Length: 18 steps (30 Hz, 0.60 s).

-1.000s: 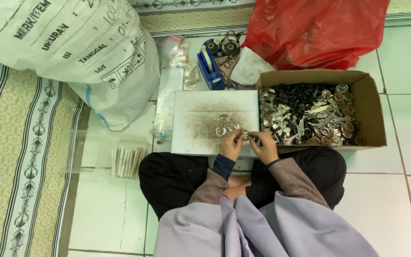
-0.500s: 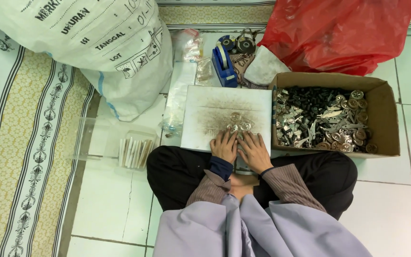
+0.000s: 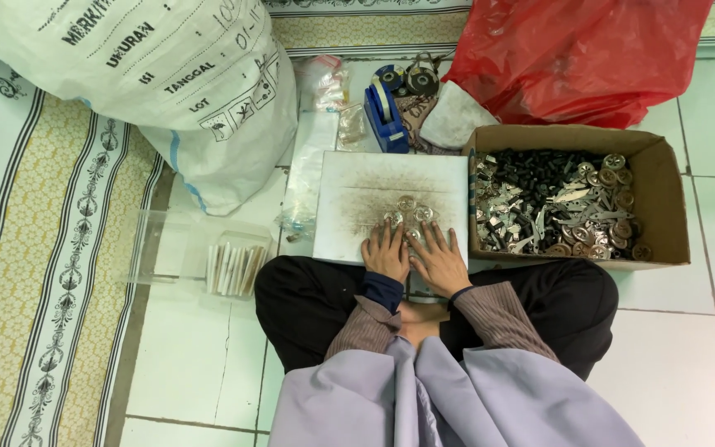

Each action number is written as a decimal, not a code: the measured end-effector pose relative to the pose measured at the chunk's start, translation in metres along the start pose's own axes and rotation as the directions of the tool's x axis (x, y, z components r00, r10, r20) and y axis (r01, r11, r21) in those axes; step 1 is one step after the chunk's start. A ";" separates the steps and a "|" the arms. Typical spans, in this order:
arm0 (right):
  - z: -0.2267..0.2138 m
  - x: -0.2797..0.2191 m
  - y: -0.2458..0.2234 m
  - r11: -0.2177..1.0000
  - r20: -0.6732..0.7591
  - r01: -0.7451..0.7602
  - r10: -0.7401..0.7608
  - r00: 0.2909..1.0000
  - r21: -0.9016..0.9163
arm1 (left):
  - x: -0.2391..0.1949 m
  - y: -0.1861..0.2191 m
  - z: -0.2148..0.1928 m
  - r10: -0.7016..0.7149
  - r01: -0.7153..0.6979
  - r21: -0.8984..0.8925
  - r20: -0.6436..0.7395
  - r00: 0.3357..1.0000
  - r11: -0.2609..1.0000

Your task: The person sits on the floor and sorts metal buttons from a cardboard box onto a white board. They then pick up the sorted buttons and place them into small plastic bags.

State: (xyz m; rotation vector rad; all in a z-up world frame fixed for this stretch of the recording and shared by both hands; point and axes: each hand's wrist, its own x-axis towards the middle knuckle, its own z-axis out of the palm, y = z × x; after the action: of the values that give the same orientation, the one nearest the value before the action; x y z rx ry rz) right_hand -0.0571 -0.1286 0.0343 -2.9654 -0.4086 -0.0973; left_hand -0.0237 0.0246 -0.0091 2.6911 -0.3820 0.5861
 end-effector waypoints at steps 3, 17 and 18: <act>0.001 0.000 0.011 0.984 -0.175 0.055 -0.024 0.984 0.170 | -0.001 0.000 0.006 0.010 -0.013 -0.048 -0.066 0.998 0.999; -0.027 -0.030 0.237 0.599 -0.126 -0.388 0.638 0.760 0.700 | 0.110 0.164 0.175 0.463 -0.404 -0.322 0.132 0.877 0.856; -0.010 -0.038 0.255 0.527 -0.061 -0.460 0.702 0.710 0.715 | 0.115 0.170 0.213 0.522 -0.466 -0.263 0.218 0.824 0.845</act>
State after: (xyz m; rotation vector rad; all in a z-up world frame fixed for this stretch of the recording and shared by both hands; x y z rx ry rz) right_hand -0.0241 -0.3829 0.0065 -2.1364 0.5456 -0.3146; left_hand 0.0947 -0.2339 -0.0902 2.4731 -1.1850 0.2666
